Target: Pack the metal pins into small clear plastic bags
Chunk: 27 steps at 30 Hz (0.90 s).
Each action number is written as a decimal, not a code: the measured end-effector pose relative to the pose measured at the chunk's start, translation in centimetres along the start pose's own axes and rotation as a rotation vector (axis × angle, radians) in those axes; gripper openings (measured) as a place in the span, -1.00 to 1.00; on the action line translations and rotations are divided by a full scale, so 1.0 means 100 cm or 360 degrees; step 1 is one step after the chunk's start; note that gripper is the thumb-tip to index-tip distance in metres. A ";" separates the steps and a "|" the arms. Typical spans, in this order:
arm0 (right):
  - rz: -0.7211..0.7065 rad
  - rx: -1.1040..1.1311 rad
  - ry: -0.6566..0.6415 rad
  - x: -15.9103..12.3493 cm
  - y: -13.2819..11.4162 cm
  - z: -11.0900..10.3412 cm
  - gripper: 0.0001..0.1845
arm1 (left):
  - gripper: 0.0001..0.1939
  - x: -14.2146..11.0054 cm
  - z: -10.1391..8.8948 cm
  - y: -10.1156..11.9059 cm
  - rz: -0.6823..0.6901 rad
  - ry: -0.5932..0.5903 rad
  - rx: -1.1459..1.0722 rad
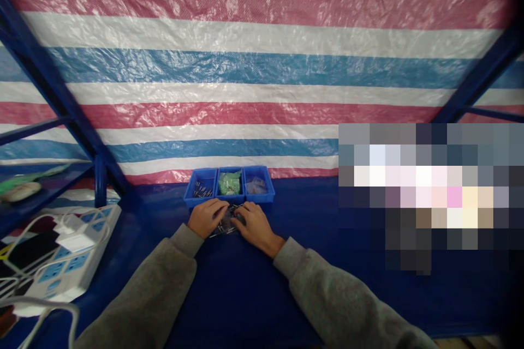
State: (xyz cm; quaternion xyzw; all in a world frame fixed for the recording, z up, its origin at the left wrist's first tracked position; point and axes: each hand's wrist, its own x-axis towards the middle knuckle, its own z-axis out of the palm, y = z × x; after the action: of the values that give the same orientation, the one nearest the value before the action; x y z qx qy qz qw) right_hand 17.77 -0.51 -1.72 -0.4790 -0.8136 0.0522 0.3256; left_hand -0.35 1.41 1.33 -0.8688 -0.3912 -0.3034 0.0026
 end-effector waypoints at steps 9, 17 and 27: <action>-0.0149 -0.0005 -0.0143 -0.005 -0.006 -0.011 -0.72 | -0.76 -0.003 0.003 -0.007 -0.0026 0.0054 -0.0029; -0.0160 -0.0017 -0.0172 -0.005 -0.002 -0.004 -0.85 | -0.79 -0.002 -0.008 -0.012 -0.0018 -0.0141 0.0008; -0.0268 -0.0019 -0.0189 -0.004 -0.002 -0.006 -0.83 | -0.79 -0.003 -0.005 -0.012 0.0005 -0.0198 0.0069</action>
State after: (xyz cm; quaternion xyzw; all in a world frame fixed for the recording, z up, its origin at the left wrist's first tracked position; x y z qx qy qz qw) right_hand 18.15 -1.11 -1.35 -0.4068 -0.8692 0.0481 0.2770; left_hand -1.59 1.95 1.35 -0.8863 -0.3958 -0.2404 -0.0022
